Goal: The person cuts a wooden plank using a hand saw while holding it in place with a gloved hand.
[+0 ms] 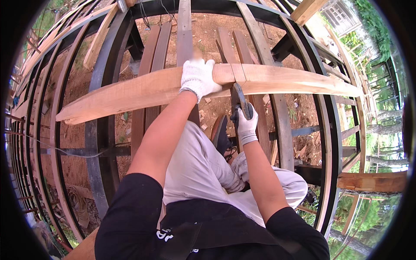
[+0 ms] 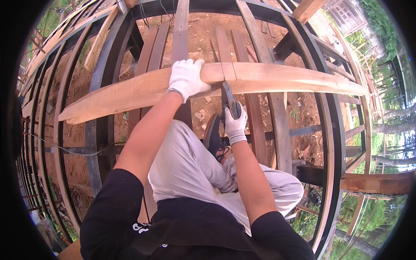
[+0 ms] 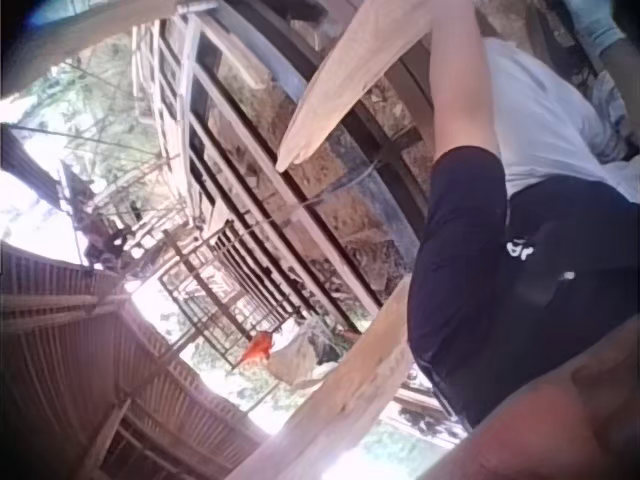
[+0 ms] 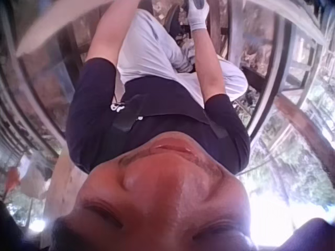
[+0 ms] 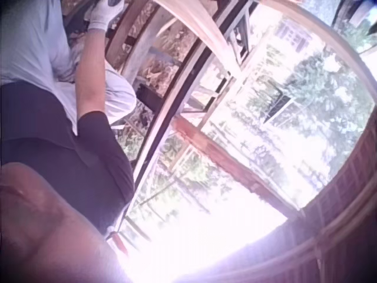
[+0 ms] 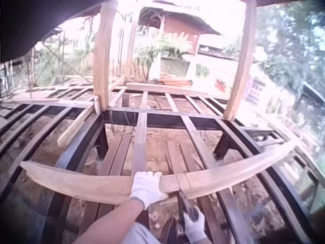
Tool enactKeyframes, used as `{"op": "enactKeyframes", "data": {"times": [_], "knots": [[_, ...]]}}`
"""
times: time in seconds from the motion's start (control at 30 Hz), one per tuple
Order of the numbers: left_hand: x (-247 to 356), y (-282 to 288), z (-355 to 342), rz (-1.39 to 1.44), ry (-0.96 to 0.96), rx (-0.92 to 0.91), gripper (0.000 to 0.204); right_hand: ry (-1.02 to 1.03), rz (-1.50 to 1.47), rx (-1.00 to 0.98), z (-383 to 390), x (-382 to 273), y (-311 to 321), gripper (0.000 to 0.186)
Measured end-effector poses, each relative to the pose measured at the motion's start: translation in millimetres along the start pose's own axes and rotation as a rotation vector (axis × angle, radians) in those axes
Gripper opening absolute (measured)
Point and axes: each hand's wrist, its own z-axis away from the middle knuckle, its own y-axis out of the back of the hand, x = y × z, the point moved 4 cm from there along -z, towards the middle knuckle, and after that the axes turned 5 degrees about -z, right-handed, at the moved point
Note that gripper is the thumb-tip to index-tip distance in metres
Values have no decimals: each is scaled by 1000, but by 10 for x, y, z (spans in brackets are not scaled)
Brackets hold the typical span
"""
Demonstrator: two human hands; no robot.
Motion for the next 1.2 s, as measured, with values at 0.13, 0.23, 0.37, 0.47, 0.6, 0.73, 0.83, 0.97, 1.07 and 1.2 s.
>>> {"op": "enactKeyframes", "data": {"times": [0.13, 0.23, 0.37, 0.47, 0.6, 0.73, 0.83, 0.97, 1.07, 1.2], "knots": [[-372, -119, 159, -38, 30, 26, 86, -89, -138, 8, 1153, -437, 230, 31], [-228, -17, 117, -24, 32, 19, 85, -51, -54, -55, 2062, -736, 877, 36], [-84, 5, 41, -3, 27, -17, 90, -24, -83, 87, 1599, -396, 606, 43], [-28, -34, 61, -25, 20, 18, 84, 4, -122, 62, 591, 55, 102, 46], [-143, 7, 88, -46, 25, 22, 79, 23, -202, -117, 329, -219, -126, 17], [-34, 6, 99, -9, 2, 66, 87, -60, -137, -124, 275, -123, 8, 21], [-278, -135, 232, -20, -13, 86, 90, -1, -26, -125, 543, -511, -193, 36], [-73, -44, 180, -37, -81, 73, 94, 106, -75, -145, 678, -397, 238, 57], [-56, -11, 201, -88, -92, 14, 99, -16, -335, -172, 918, -176, 473, 52], [-100, 22, 197, -97, -79, 99, 102, -243, -485, -31, 941, 463, 605, 32]]}}
